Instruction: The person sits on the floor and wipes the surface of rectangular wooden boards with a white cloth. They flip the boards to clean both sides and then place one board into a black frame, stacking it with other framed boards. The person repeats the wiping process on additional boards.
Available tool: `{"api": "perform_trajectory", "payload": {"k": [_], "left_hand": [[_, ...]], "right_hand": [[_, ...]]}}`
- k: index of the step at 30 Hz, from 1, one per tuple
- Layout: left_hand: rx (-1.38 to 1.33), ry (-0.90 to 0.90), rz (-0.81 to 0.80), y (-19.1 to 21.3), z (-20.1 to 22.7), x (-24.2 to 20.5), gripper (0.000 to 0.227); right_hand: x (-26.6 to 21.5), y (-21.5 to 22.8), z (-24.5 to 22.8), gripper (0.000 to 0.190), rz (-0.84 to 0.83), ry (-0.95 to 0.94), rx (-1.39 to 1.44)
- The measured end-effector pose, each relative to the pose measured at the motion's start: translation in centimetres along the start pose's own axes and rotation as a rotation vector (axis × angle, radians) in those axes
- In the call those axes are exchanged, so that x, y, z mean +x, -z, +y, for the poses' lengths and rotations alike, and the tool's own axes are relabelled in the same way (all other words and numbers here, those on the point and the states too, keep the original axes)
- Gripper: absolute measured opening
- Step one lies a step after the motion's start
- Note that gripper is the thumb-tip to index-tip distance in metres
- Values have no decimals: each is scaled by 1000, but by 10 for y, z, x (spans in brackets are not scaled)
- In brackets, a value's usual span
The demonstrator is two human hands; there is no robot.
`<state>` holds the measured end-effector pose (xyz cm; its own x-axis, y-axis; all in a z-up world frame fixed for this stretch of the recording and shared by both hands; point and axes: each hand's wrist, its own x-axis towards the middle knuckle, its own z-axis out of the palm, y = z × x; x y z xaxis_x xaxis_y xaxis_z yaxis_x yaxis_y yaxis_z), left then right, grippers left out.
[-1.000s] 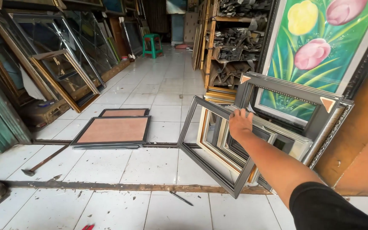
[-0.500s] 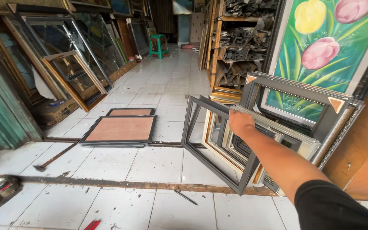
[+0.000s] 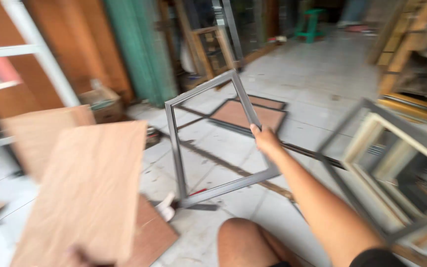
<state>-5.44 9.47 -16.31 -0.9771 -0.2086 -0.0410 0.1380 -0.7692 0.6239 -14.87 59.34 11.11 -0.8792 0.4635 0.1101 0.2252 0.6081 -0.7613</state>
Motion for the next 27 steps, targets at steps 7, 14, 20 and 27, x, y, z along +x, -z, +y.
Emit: {"api": "perform_trajectory", "payload": {"k": [7, 14, 20, 27], "left_hand": [[81, 16, 377, -211, 87, -100, 33], [128, 122, 531, -173, 61, -123, 27], [157, 232, 621, -168, 43, -121, 30], [152, 256, 645, -152, 35, -107, 28]], "right_hand": [[-122, -200, -46, 46, -397, -257, 813], [-197, -227, -44, 70, -614, -471, 493], [-203, -241, -42, 65, -648, -501, 459], [-205, -249, -37, 63, -688, -514, 494]]}}
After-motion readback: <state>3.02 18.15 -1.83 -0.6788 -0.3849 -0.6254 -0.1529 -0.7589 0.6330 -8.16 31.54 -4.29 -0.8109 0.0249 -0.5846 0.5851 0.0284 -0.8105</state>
